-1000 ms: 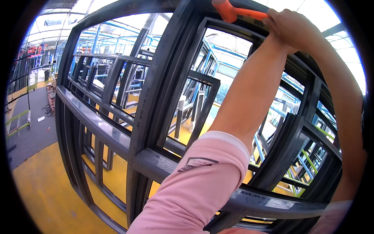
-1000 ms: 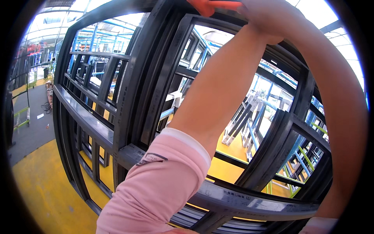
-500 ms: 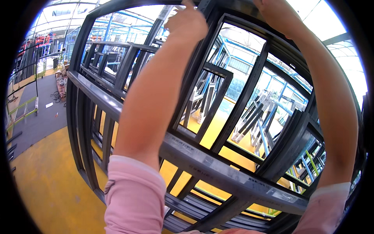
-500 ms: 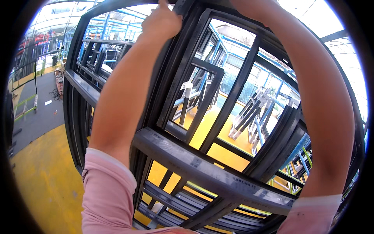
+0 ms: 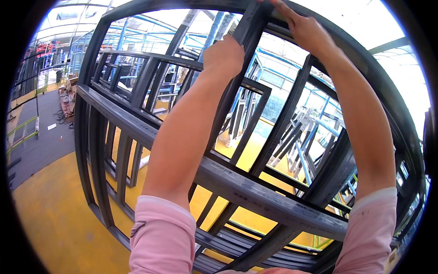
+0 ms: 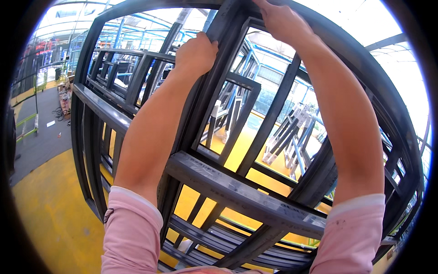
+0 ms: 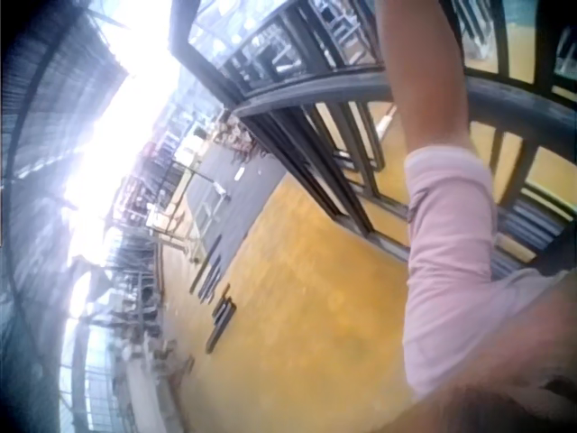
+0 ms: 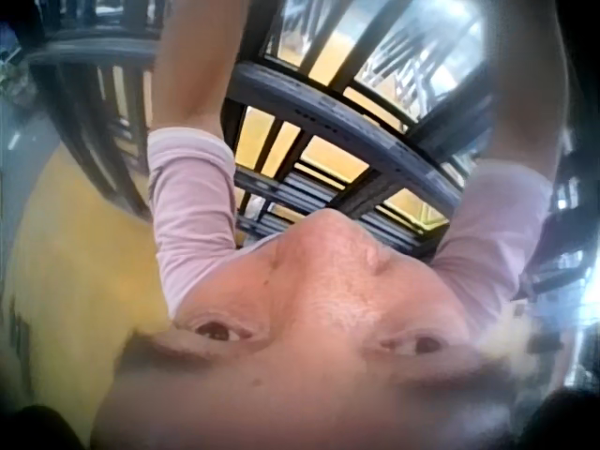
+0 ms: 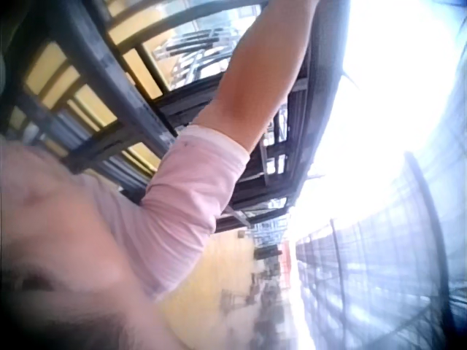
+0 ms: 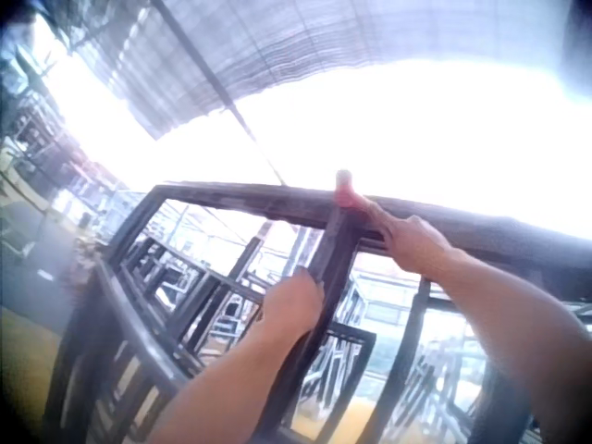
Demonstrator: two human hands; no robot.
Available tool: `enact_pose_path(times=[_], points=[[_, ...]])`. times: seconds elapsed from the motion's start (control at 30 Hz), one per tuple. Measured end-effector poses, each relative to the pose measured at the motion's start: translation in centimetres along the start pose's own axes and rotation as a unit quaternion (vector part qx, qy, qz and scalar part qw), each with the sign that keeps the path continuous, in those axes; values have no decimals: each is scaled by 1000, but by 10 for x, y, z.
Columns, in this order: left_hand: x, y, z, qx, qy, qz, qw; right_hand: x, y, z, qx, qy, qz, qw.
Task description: The person assembles metal frames by hand and using a hammer. They lift metal pieces, position them into slots within a larger metal structure, and tap them with a hammer to secure the components.
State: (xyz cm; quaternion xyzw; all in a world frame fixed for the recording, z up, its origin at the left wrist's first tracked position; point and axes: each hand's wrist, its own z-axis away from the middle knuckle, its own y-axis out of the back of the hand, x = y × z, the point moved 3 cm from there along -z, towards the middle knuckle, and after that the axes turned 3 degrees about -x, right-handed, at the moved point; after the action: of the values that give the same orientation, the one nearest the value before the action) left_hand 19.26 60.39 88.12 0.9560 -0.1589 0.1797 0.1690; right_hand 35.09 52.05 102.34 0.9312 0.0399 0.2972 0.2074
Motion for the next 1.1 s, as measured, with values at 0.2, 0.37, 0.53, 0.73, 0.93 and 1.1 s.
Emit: enact_pose_path(times=[0.2, 0.37, 0.53, 0.73, 0.93, 1.1], points=[[1, -4, 0, 23, -2, -9, 1000, -8, 22, 17, 203, 2, -151, 967], [4, -4, 2, 16, -2, -19, 1000, 5, -6, 11, 140, 58, -99, 984], [1, -3, 4, 12, 19, -20, 1000, -11, 16, 19, 94, -6, -125, 988], [8, -1, 8, 5, 39, -11, 999, 10, 5, 5, 96, 33, -19, 995], [16, -3, 9, 13, 75, -25, 997, 39, 11, 26, -11, -29, 2, 1000], [47, -7, 23, 123, 95, -175, 972, 113, 26, 105, 74, -37, -53, 995]])
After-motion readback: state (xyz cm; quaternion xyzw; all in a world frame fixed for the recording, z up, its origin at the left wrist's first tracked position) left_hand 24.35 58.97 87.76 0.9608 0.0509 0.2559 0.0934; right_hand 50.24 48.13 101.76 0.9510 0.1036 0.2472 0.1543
